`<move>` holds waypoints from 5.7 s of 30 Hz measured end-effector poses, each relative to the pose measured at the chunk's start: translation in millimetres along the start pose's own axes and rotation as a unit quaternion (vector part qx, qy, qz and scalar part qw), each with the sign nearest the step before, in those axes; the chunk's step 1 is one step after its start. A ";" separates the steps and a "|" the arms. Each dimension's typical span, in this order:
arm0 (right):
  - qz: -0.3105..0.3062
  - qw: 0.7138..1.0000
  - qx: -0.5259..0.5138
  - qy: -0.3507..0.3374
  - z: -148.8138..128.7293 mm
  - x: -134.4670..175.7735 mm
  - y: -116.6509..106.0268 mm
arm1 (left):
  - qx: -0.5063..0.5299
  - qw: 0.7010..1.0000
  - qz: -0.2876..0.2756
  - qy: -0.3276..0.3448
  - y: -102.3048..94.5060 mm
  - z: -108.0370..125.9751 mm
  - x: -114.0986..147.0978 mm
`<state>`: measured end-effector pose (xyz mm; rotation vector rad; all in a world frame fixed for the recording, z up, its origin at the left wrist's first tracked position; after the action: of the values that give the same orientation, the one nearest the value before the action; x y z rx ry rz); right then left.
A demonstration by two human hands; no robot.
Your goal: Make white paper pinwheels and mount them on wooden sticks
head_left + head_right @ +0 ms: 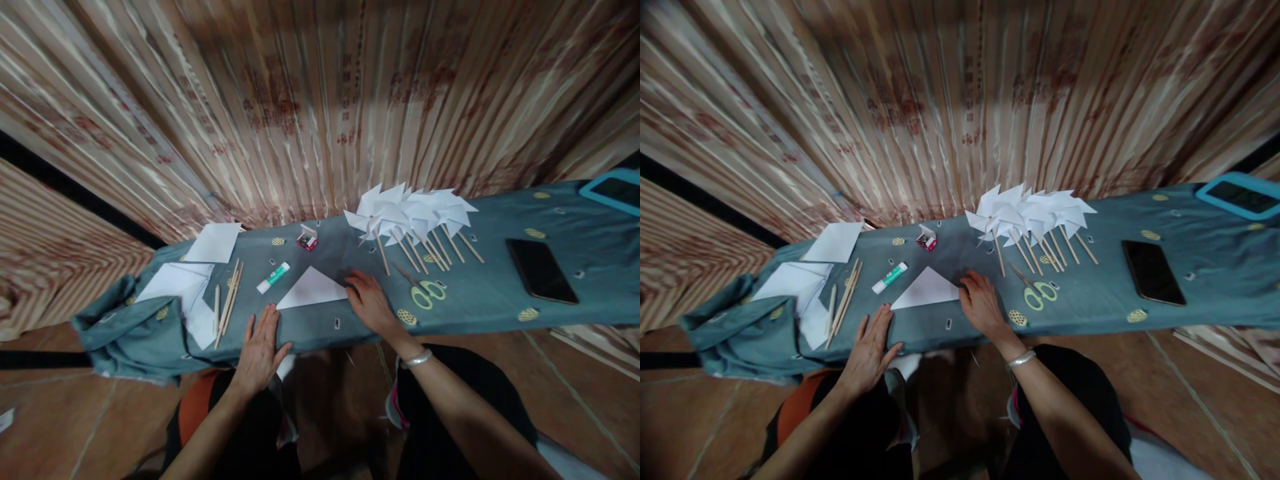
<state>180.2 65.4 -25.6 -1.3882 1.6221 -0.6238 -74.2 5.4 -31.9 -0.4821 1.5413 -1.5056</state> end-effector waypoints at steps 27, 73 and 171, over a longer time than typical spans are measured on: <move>0.042 0.990 -0.012 -0.138 -72.9 25.2 -29.7 | 0.009 0.993 0.071 0.097 -35.7 81.4 -93.2; -0.049 0.980 -0.025 -0.192 -20.2 59.9 -26.5 | 0.180 0.975 -0.114 0.066 2.2 62.7 -54.8; -0.015 1.000 0.022 0.008 -3.0 39.2 -1.9 | 0.095 0.980 -0.171 0.045 46.1 88.6 -53.5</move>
<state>179.3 26.9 -34.3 -1.3814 1.5940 -0.6867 38.4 4.4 -44.6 -0.5955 1.4150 -1.9413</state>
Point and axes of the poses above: each hand's wrist, its own x-axis away from the middle knuckle, its own y-axis out of the palm, z = x × y, the point moved 8 cm from there along -x, towards the middle knuckle, and after that the axes turned 7 degrees about x, right-handed, at the moved point
